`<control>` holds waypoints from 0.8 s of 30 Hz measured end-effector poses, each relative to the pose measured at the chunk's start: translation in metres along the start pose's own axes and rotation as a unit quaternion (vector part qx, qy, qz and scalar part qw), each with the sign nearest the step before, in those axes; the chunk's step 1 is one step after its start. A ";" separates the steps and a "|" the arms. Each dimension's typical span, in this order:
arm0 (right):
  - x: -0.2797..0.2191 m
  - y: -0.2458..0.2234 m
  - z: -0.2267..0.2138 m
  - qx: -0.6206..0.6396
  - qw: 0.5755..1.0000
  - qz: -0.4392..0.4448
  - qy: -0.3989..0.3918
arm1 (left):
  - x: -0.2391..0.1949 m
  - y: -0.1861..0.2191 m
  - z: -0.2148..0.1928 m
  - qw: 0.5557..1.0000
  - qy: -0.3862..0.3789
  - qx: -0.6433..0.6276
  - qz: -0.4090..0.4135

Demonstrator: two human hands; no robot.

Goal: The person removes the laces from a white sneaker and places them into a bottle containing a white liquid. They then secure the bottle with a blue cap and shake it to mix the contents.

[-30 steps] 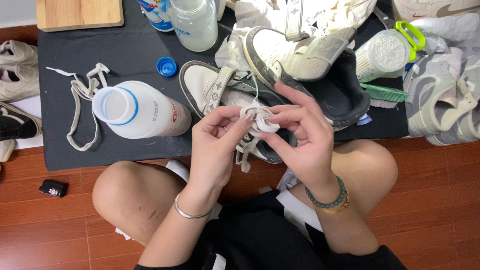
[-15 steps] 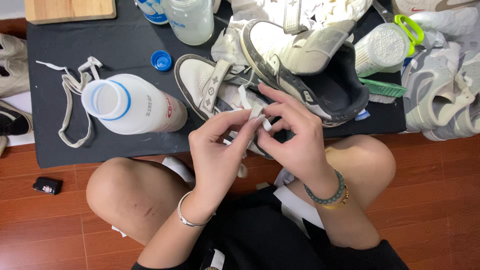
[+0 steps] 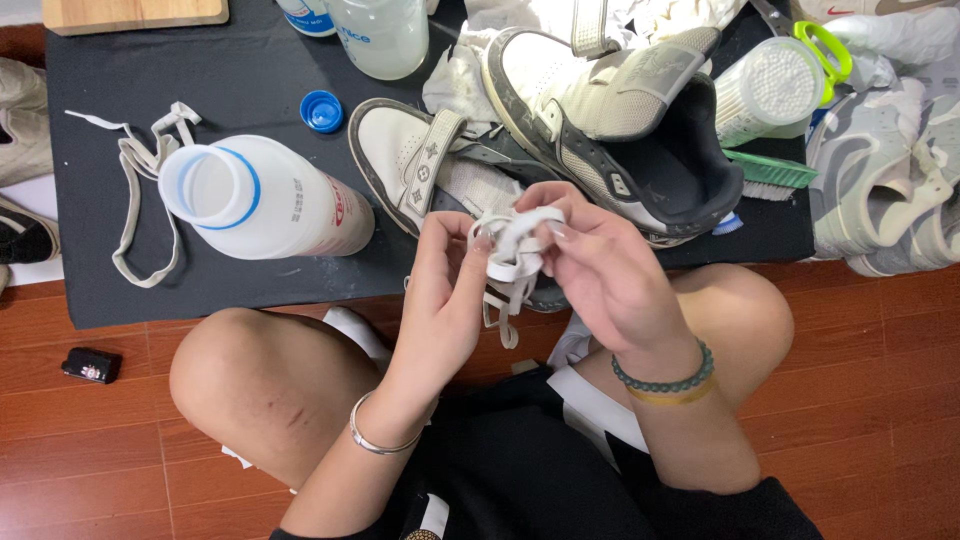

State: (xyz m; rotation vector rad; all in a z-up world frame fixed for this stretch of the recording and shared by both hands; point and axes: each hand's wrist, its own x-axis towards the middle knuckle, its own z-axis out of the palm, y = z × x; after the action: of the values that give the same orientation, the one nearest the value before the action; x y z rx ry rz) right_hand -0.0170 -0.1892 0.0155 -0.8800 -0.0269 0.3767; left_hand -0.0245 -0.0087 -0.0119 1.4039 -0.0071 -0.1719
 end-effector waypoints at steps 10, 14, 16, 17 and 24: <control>-0.005 0.018 0.011 -0.384 0.902 -0.199 0.016 | -0.001 0.002 0.008 0.994 0.050 0.056 0.079; -0.004 0.024 0.008 -0.320 0.929 -0.185 0.027 | 0.000 0.004 0.013 0.998 0.044 0.034 0.033; -0.007 0.026 0.004 -0.275 0.948 -0.155 0.035 | 0.000 0.008 0.012 0.996 -0.008 -0.052 -0.072; -0.007 0.026 0.000 -0.272 0.951 -0.137 0.047 | 0.000 0.010 0.011 0.987 -0.036 -0.094 -0.125; -0.005 0.007 -0.012 -0.004 0.994 -0.104 -0.015 | 0.006 0.006 0.002 0.957 -0.043 -0.246 -0.149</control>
State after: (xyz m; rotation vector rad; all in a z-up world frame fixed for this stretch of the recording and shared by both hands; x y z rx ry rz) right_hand -0.0220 -0.1957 0.0033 -0.8711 -0.1470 0.1951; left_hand -0.0185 -0.0106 -0.0058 0.8911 0.1656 -0.4533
